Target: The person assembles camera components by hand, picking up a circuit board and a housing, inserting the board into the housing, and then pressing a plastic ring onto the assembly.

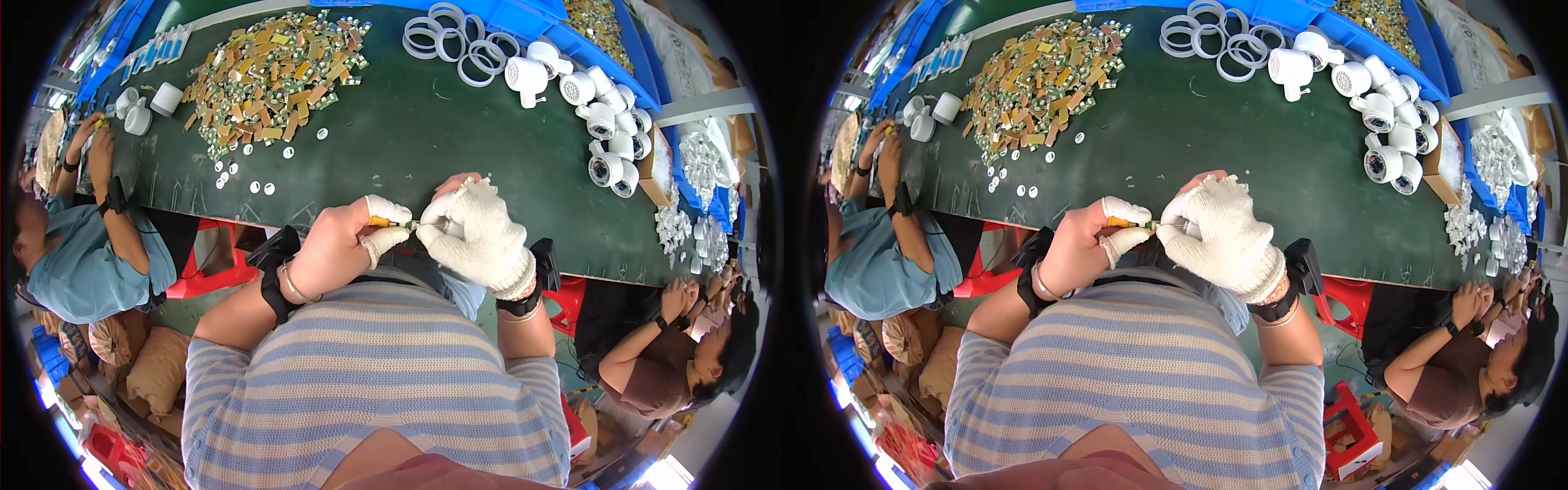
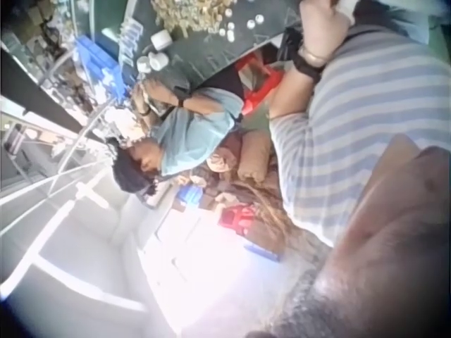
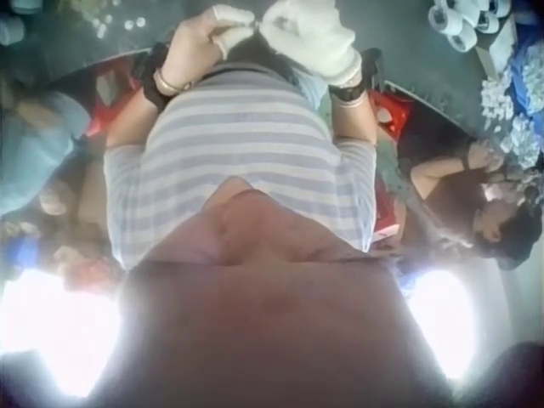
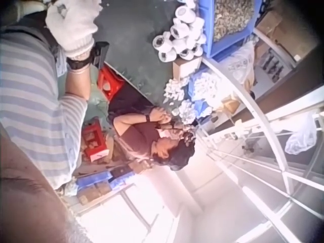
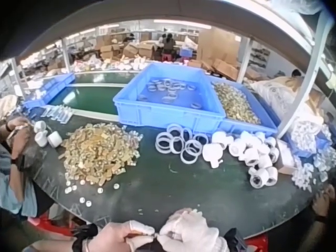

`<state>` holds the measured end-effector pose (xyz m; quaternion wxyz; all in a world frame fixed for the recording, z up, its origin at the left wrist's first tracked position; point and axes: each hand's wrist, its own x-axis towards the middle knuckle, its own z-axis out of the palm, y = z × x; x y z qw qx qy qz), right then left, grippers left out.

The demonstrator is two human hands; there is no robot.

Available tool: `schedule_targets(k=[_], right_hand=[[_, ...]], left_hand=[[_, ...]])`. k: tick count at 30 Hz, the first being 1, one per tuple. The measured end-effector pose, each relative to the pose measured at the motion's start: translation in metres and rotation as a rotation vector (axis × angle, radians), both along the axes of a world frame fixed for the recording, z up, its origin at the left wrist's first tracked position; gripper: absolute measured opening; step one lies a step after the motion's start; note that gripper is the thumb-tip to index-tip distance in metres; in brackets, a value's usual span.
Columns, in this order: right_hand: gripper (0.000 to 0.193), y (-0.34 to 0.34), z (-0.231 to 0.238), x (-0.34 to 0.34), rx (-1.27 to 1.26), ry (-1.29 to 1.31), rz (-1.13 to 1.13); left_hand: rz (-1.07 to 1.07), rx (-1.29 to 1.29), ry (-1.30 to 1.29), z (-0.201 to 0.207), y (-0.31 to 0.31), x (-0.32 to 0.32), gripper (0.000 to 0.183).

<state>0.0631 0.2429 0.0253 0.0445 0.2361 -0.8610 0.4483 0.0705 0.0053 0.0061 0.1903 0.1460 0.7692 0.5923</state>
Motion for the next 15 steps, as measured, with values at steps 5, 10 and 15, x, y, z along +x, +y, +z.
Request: schedule_targets(k=[5,10,15], right_hand=[[0.014,0.004,0.001,-0.005,-0.077,-0.003,0.069],[0.020,0.013,-0.008,-0.008,-0.106,-0.050,0.156],[0.016,0.007,0.004,-0.003,-0.070,-0.234,0.134]], left_hand=[[-0.034,0.034,-0.075,-0.003,-0.001,0.001,0.024],[-0.071,0.203,-0.253,0.002,-0.001,-0.003,0.022],[-0.088,0.335,-0.333,-0.001,-0.003,-0.004,0.021]])
